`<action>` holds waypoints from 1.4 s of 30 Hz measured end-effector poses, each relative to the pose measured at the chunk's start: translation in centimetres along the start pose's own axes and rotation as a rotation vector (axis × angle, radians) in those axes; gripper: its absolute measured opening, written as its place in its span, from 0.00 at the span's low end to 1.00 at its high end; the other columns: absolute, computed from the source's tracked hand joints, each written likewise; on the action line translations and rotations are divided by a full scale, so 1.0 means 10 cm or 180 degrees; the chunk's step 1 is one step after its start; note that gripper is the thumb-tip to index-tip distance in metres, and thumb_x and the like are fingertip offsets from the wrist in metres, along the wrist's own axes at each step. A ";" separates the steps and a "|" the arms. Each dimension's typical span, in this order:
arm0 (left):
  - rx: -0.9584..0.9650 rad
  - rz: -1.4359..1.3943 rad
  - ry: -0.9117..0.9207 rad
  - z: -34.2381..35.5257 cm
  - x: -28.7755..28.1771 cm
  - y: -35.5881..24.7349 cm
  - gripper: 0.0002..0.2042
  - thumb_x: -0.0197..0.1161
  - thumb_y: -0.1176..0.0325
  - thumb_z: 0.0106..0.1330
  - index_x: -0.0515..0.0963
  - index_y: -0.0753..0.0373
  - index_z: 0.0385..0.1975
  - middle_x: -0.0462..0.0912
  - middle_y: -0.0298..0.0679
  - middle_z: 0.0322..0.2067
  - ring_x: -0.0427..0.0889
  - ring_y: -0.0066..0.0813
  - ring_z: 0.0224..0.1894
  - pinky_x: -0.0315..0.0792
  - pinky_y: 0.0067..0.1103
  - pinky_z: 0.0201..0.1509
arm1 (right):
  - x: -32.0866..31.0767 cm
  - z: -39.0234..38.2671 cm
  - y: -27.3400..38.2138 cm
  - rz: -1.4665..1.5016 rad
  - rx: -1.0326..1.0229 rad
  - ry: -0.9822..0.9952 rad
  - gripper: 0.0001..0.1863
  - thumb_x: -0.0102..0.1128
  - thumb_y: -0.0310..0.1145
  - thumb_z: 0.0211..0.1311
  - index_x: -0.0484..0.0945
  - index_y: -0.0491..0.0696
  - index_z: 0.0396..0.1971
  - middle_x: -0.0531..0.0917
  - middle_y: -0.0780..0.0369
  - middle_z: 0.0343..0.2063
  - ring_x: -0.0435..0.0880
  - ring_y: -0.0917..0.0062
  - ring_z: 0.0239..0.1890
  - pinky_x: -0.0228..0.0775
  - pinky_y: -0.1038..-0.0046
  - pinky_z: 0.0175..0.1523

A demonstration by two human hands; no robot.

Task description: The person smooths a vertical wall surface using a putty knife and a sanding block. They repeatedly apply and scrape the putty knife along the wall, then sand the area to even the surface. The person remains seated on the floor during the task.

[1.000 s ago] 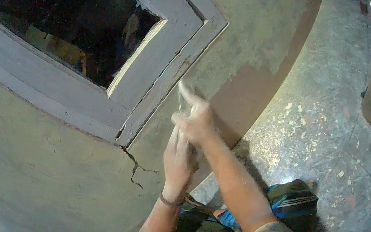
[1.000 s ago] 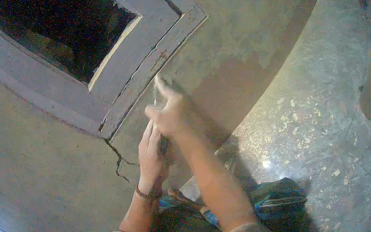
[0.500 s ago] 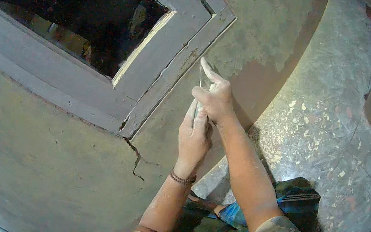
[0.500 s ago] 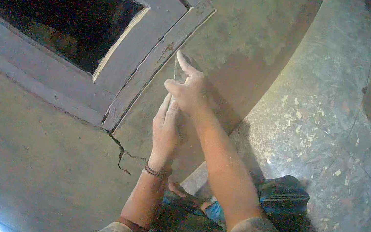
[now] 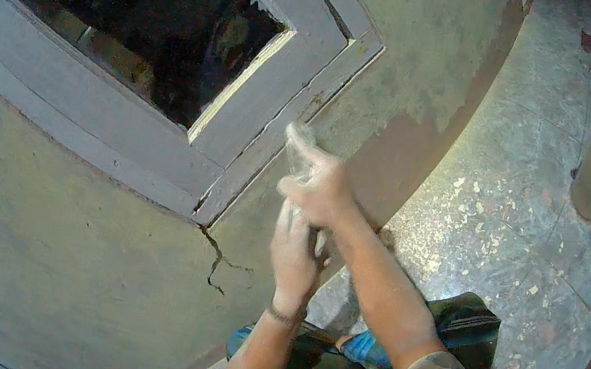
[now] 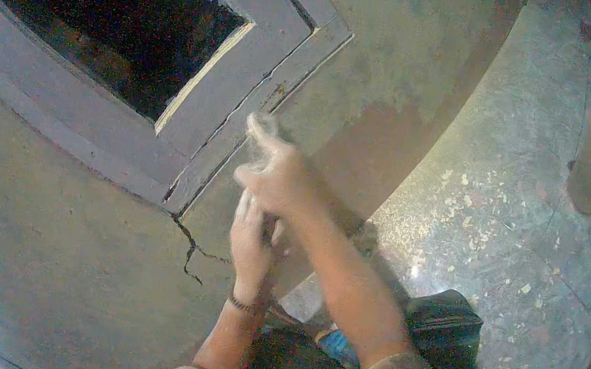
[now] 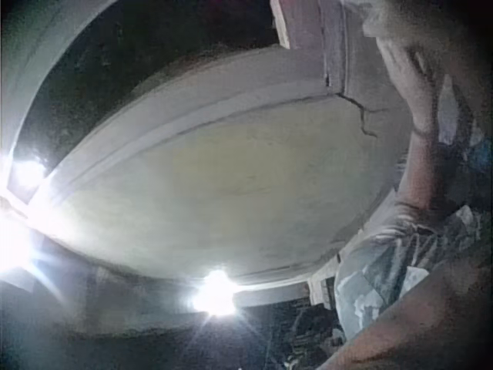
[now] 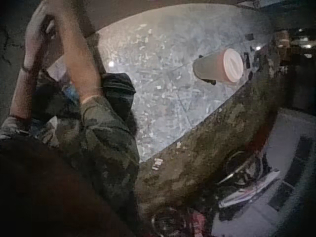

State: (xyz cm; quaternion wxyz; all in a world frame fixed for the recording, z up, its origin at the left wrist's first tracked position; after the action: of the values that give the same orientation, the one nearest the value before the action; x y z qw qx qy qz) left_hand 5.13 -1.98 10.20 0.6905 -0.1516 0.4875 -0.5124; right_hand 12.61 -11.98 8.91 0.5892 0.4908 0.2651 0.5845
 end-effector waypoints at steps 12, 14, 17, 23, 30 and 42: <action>-0.1123 -0.0857 -0.0315 0.00 -0.14 0.45 0.21 0.55 0.73 0.69 0.71 0.69 0.61 0.76 0.51 0.59 0.80 0.45 0.51 0.75 0.29 0.51 | 0.07 0.06 -0.05 0.0253 -0.0127 -0.0007 0.42 0.60 0.23 0.48 0.65 0.37 0.70 0.73 0.51 0.67 0.74 0.81 0.62 0.66 0.81 0.63; -0.0636 -0.0462 0.0042 0.07 -0.09 0.35 0.22 0.51 0.70 0.73 0.68 0.72 0.65 0.75 0.47 0.61 0.80 0.35 0.49 0.73 0.25 0.50 | 0.03 0.07 0.03 0.0342 -0.0447 -0.0133 0.41 0.58 0.20 0.48 0.64 0.34 0.69 0.72 0.49 0.68 0.72 0.78 0.65 0.64 0.79 0.65; -0.0036 0.0240 0.0183 0.11 -0.07 0.25 0.26 0.46 0.60 0.78 0.65 0.72 0.68 0.75 0.35 0.40 0.73 0.22 0.34 0.67 0.21 0.37 | 0.02 0.08 -0.07 0.0804 -0.0040 -0.0222 0.41 0.58 0.20 0.48 0.64 0.33 0.69 0.72 0.47 0.67 0.67 0.72 0.71 0.59 0.77 0.70; -0.0665 -0.0800 -0.0129 0.06 -0.06 0.39 0.26 0.46 0.58 0.78 0.63 0.69 0.70 0.77 0.32 0.30 0.68 0.16 0.27 0.65 0.20 0.30 | 0.02 0.05 -0.07 0.0644 -0.0049 -0.0047 0.41 0.60 0.23 0.48 0.66 0.34 0.69 0.74 0.47 0.66 0.68 0.74 0.71 0.59 0.77 0.70; -0.0749 -0.0561 0.0144 0.06 0.01 0.31 0.26 0.46 0.56 0.79 0.64 0.67 0.69 0.76 0.32 0.27 0.69 0.14 0.23 0.62 0.15 0.23 | -0.01 0.05 -0.06 -0.0379 -0.0048 -0.0007 0.42 0.61 0.25 0.47 0.66 0.35 0.68 0.76 0.51 0.65 0.74 0.78 0.62 0.65 0.77 0.65; -0.0483 -0.0491 0.0097 0.04 0.04 0.33 0.25 0.46 0.57 0.79 0.64 0.66 0.69 0.73 0.30 0.26 0.66 0.14 0.21 0.61 0.17 0.21 | -0.11 0.04 0.00 0.0271 -0.0254 -0.0231 0.40 0.61 0.26 0.46 0.69 0.37 0.67 0.76 0.48 0.65 0.71 0.66 0.70 0.60 0.72 0.72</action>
State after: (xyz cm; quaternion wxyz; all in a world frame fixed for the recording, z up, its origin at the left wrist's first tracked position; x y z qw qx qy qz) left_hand 7.34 -1.03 7.86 0.6281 -0.2327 0.5221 -0.5280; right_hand 12.74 -13.13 8.78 0.5921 0.4986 0.1989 0.6010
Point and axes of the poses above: each hand's wrist, its own z-axis towards the middle knuckle, its own x-axis out of the palm, y = z × x, the point moved 8 cm from there along z, towards the middle knuckle
